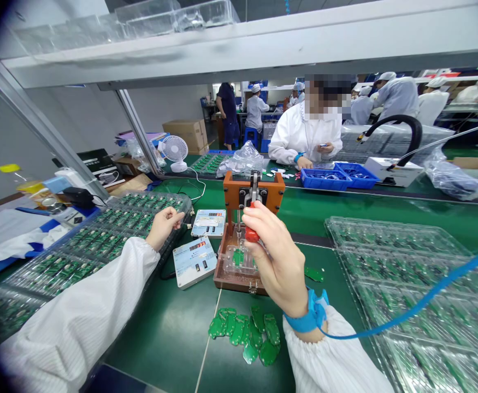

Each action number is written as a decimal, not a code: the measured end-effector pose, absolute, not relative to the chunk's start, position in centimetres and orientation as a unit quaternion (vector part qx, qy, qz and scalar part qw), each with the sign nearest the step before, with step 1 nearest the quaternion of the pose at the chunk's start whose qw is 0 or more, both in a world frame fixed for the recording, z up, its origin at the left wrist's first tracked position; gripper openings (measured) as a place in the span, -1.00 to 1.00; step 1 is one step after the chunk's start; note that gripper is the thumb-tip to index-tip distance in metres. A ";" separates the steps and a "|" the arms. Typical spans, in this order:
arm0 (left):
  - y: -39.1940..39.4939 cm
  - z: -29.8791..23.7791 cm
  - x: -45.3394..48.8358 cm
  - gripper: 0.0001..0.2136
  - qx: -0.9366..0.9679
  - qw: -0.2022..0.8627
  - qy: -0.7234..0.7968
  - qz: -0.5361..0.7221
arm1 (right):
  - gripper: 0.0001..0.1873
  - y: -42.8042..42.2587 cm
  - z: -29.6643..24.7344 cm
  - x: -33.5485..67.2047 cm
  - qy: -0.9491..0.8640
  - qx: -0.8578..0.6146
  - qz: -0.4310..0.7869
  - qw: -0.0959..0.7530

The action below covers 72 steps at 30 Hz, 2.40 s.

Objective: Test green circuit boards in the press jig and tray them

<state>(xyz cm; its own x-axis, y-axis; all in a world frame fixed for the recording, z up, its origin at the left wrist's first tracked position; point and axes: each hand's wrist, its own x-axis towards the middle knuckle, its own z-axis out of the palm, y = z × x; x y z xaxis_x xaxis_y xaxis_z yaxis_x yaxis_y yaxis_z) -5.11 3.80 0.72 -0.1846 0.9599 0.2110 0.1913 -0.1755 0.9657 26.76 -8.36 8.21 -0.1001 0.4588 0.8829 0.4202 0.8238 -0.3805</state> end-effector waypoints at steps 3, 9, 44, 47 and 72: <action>3.8 0.7 -5.1 -0.66 0.536 0.349 0.535 0.552 | -0.57 -8.0 8.1 27.0 -0.749 -0.294 -0.017 0.593; 3.9 0.5 -5.1 -0.64 0.542 0.352 0.523 0.555 | -0.68 -7.7 11.1 27.0 -0.721 -0.316 -0.086 0.611; -4.9 0.8 7.4 -0.78 0.797 0.232 0.434 0.349 | -0.69 -6.8 -0.1 30.8 -0.732 -0.508 0.173 0.421; -6.0 1.4 7.1 -0.82 0.738 0.311 0.456 0.389 | -0.70 -7.7 0.6 31.4 -0.704 -0.510 0.252 0.425; -13.8 1.8 6.3 -0.62 0.921 0.257 0.220 0.194 | -0.62 -24.2 0.7 47.9 -0.491 -0.772 0.176 0.363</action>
<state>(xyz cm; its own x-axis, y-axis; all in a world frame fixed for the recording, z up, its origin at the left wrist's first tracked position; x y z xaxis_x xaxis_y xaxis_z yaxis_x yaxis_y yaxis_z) 6.34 -13.85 1.80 0.8278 0.5053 0.2437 0.3060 -0.7708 0.5588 47.89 -24.24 0.67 0.4553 0.8862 0.0857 0.6311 -0.2534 -0.7331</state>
